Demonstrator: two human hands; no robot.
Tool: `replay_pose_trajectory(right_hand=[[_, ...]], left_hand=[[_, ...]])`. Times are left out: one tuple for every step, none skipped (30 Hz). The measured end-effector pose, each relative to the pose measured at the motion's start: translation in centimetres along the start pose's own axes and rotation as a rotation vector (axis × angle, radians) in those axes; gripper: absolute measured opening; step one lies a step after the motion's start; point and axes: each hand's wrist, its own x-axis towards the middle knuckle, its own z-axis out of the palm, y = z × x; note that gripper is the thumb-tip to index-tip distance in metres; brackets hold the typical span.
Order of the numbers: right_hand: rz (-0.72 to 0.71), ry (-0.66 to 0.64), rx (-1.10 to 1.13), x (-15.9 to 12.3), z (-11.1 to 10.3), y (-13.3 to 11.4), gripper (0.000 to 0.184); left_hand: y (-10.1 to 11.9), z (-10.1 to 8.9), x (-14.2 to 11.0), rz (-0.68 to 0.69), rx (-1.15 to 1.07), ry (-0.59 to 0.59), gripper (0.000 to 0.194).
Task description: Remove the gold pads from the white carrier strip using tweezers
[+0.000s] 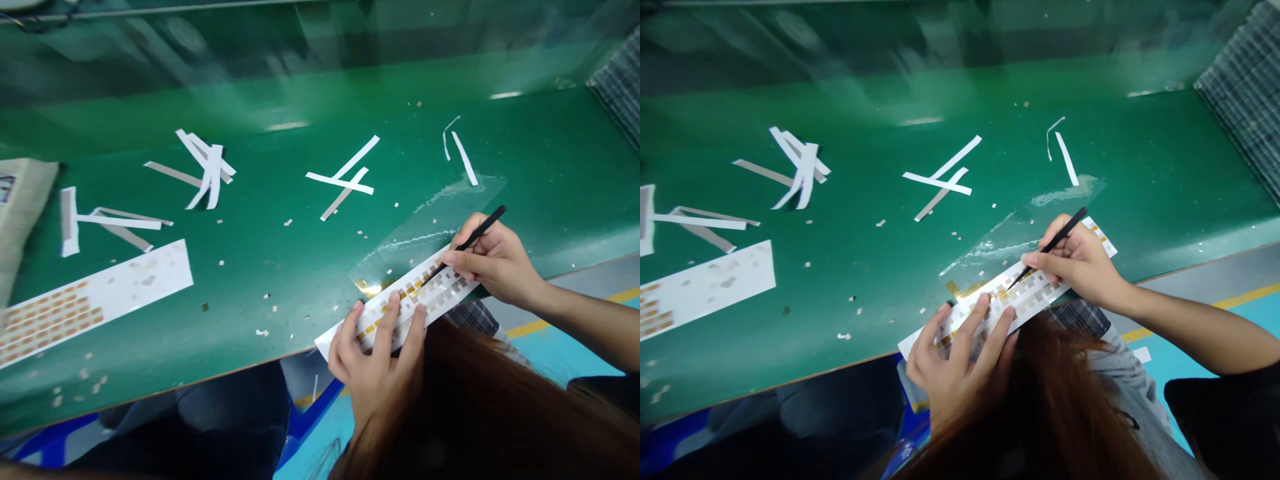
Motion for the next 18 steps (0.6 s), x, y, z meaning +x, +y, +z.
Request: replay_pose_trajectory(right_hand=[[-0.001,0.000,-0.001,-0.03,-0.02,0.06,0.032],[-0.003,-0.004,-0.007,-0.07,-0.04,0.13,0.032],[-0.007,-0.008,-0.014,-0.11,-0.05,0.19,0.032],[-0.009,-0.011,-0.020,-0.14,-0.05,0.24,0.032],[-0.010,-0.013,-0.024,-0.17,-0.05,0.28,0.033],[-0.011,-0.015,-0.027,-0.19,-0.05,0.31,0.033],[-0.012,-0.019,-0.028,-0.19,-0.05,0.34,0.033],[-0.013,-0.022,-0.028,-0.19,-0.04,0.36,0.033],[-0.013,-0.025,-0.030,-0.19,-0.04,0.37,0.032],[-0.014,-0.026,-0.032,-0.19,-0.04,0.38,0.031],[-0.014,-0.025,-0.035,-0.19,-0.05,0.38,0.031],[-0.014,-0.023,-0.040,-0.20,-0.06,0.37,0.031],[-0.011,-0.021,-0.045,-0.21,-0.07,0.36,0.031],[-0.009,-0.020,-0.050,-0.23,-0.07,0.34,0.032],[-0.007,-0.021,-0.053,-0.23,-0.08,0.32,0.032],[-0.006,-0.021,-0.055,-0.23,-0.07,0.31,0.033],[-0.005,-0.023,-0.058,-0.22,-0.07,0.29,0.033],[-0.004,-0.023,-0.059,-0.21,-0.06,0.28,0.033]], left_hand=[[-0.01,0.03,-0.02,-0.001,0.001,0.000,0.041],[-0.02,0.06,-0.04,-0.006,0.000,0.003,0.041],[-0.03,0.08,-0.07,-0.010,-0.002,0.003,0.040],[-0.05,0.10,-0.09,-0.016,-0.004,0.003,0.040],[-0.06,0.12,-0.10,-0.021,-0.007,0.002,0.040],[-0.06,0.13,-0.12,-0.028,-0.010,0.000,0.040],[-0.04,0.13,-0.12,-0.031,-0.012,0.000,0.040],[0.00,0.14,-0.11,-0.032,-0.015,-0.001,0.040],[0.06,0.16,-0.10,-0.038,-0.021,-0.001,0.040],[0.14,0.18,-0.08,-0.049,-0.031,0.002,0.039],[0.23,0.20,-0.06,-0.063,-0.043,0.005,0.038],[0.34,0.23,-0.04,-0.083,-0.055,0.010,0.036],[0.44,0.26,-0.02,-0.101,-0.066,0.015,0.035],[0.53,0.29,0.00,-0.118,-0.073,0.019,0.033],[0.61,0.31,0.01,-0.127,-0.076,0.025,0.032],[0.66,0.33,0.02,-0.129,-0.076,0.027,0.032],[0.70,0.34,0.02,-0.132,-0.076,0.028,0.032],[0.72,0.34,0.02,-0.134,-0.077,0.028,0.032]])
